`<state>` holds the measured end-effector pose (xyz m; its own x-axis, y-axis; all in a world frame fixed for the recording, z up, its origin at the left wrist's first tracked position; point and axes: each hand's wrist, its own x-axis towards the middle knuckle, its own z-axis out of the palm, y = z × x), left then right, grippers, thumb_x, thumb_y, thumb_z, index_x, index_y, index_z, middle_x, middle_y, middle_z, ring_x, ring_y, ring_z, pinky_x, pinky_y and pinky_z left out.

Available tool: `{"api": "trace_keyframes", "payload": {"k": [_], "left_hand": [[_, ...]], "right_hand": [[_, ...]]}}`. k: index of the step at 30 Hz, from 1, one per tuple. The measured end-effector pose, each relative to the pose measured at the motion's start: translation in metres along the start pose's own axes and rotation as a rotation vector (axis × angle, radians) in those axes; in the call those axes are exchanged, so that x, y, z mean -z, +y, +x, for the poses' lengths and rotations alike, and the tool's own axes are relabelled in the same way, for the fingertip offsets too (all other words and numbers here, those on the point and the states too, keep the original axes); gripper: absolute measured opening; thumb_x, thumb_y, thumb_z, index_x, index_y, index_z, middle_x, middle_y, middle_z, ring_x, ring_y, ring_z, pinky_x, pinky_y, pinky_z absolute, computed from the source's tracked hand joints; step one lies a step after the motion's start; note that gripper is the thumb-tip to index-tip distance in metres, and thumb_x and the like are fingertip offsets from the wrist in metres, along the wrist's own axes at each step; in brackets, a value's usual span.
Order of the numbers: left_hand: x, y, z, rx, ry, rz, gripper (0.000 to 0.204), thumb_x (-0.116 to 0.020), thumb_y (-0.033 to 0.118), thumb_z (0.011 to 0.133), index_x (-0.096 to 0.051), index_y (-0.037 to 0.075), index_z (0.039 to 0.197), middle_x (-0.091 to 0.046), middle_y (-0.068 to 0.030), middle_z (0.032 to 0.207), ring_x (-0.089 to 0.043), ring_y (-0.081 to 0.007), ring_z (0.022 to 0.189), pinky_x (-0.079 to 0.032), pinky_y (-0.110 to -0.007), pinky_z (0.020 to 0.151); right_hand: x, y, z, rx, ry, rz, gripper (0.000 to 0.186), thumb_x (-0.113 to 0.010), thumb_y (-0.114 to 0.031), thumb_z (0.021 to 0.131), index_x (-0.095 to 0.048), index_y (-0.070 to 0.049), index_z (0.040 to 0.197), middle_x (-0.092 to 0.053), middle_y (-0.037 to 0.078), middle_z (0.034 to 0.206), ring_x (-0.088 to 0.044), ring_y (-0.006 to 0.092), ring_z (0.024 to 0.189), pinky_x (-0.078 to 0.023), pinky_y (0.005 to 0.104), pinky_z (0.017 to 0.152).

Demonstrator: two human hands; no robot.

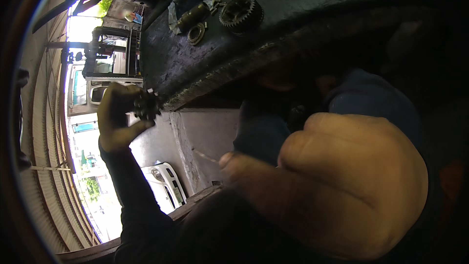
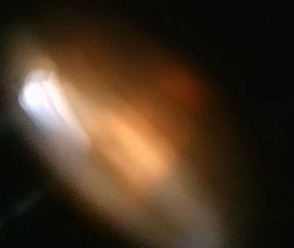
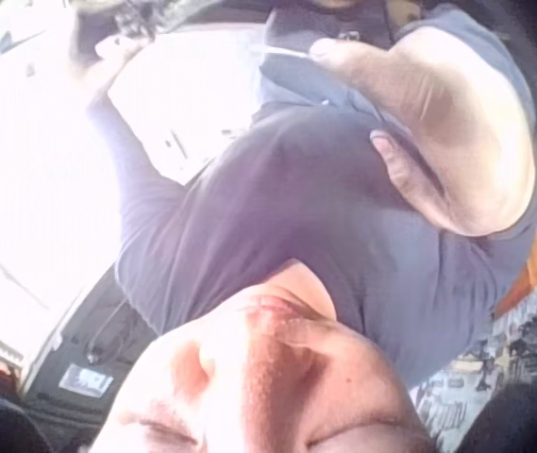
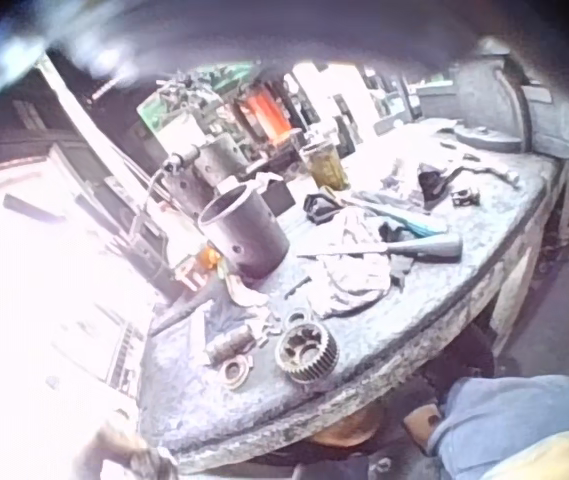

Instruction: The person works at a cluttered workbench in a workshop, handling a small metal gear and using a thin metal tool to scrape or adjust its teeth. They repeatedly pick up and set down the gear and tool, occasionally wiping the gear with a cloth. Another person is visible in the background.

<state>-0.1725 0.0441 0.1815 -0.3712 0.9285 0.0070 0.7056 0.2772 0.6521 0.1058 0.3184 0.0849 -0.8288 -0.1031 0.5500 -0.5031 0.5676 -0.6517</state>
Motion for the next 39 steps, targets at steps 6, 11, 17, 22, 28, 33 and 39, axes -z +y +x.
{"api": "trace_keyframes", "payload": {"k": [6, 11, 17, 22, 28, 33, 39], "left_hand": [[-0.100, -0.010, -0.004, -0.286, 0.144, -0.706, 0.058, -0.096, 0.018, 0.070, -0.056, -0.005, 0.105, -0.070, -0.0251, 0.099, -0.075, -0.0320, 0.092, -0.061, -0.038, 0.077], [-0.139, -0.023, -0.013, -0.360, 0.128, -1.035, 0.054, -0.091, 0.012, 0.076, -0.055, -0.009, 0.110, -0.069, -0.0333, 0.102, -0.076, -0.0304, 0.086, -0.061, -0.032, 0.065], [-0.159, -0.016, -0.002, -0.413, 0.031, -1.318, 0.056, -0.090, 0.008, 0.078, -0.052, -0.011, 0.115, -0.067, -0.0363, 0.103, -0.075, -0.0289, 0.084, -0.062, -0.030, 0.061], [-0.170, -0.020, 0.002, -0.398, 0.009, -1.430, 0.060, -0.092, 0.009, 0.075, -0.052, -0.010, 0.115, -0.067, -0.0364, 0.104, -0.075, -0.0306, 0.087, -0.063, -0.032, 0.064], [-0.170, -0.016, 0.003, -0.381, 0.035, -1.416, 0.061, -0.094, 0.013, 0.073, -0.053, -0.007, 0.114, -0.068, -0.0343, 0.103, -0.075, -0.0313, 0.088, -0.064, -0.035, 0.067], [-0.169, -0.013, -0.004, -0.308, 0.107, -1.368, 0.062, -0.096, 0.016, 0.071, -0.054, -0.006, 0.111, -0.069, -0.0326, 0.103, -0.076, -0.0315, 0.089, -0.064, -0.037, 0.070], [-0.171, -0.012, -0.001, -0.306, 0.066, -1.395, 0.063, -0.096, 0.019, 0.071, -0.055, -0.008, 0.110, -0.069, -0.0328, 0.103, -0.076, -0.0324, 0.089, -0.064, -0.038, 0.071]], "right_hand": [[-0.030, -0.028, -0.013, -0.079, 0.292, -0.032, 0.037, -0.083, -0.008, 0.066, -0.076, -0.004, 0.102, -0.072, 0.009, 0.087, -0.054, 0.0115, 0.051, -0.037, 0.0261, 0.040], [-0.025, -0.025, 0.024, -0.004, 0.070, -0.067, 0.014, -0.087, -0.009, 0.070, -0.078, -0.010, 0.082, -0.063, 0.002, 0.068, -0.050, 0.0103, 0.047, -0.033, 0.0251, 0.036], [-0.031, -0.039, 0.026, -0.217, 0.034, -0.109, 0.013, -0.088, -0.014, 0.070, -0.079, -0.016, 0.079, -0.056, -0.004, 0.057, -0.050, 0.0098, 0.048, -0.034, 0.0241, 0.038], [-0.021, -0.042, 0.026, -0.163, -0.151, -0.234, 0.011, -0.085, -0.019, 0.075, -0.080, -0.017, 0.083, -0.063, -0.005, 0.062, -0.056, 0.0088, 0.052, -0.039, 0.0240, 0.042], [-0.011, -0.038, 0.033, -0.383, -0.537, 0.029, 0.024, -0.080, -0.017, 0.080, -0.078, -0.014, 0.104, -0.069, -0.004, 0.070, -0.060, 0.0090, 0.056, -0.043, 0.0245, 0.045], [-0.024, -0.023, 0.024, 0.029, 0.034, -0.051, 0.029, -0.077, -0.009, 0.080, -0.075, -0.002, 0.107, -0.063, 0.001, 0.065, -0.058, 0.0093, 0.052, -0.041, 0.0240, 0.042], [-0.032, -0.016, 0.026, 0.126, 0.137, 0.023, 0.026, -0.078, -0.006, 0.077, -0.074, 0.005, 0.101, -0.059, 0.003, 0.060, -0.053, 0.0079, 0.046, -0.035, 0.0206, 0.038]]}}
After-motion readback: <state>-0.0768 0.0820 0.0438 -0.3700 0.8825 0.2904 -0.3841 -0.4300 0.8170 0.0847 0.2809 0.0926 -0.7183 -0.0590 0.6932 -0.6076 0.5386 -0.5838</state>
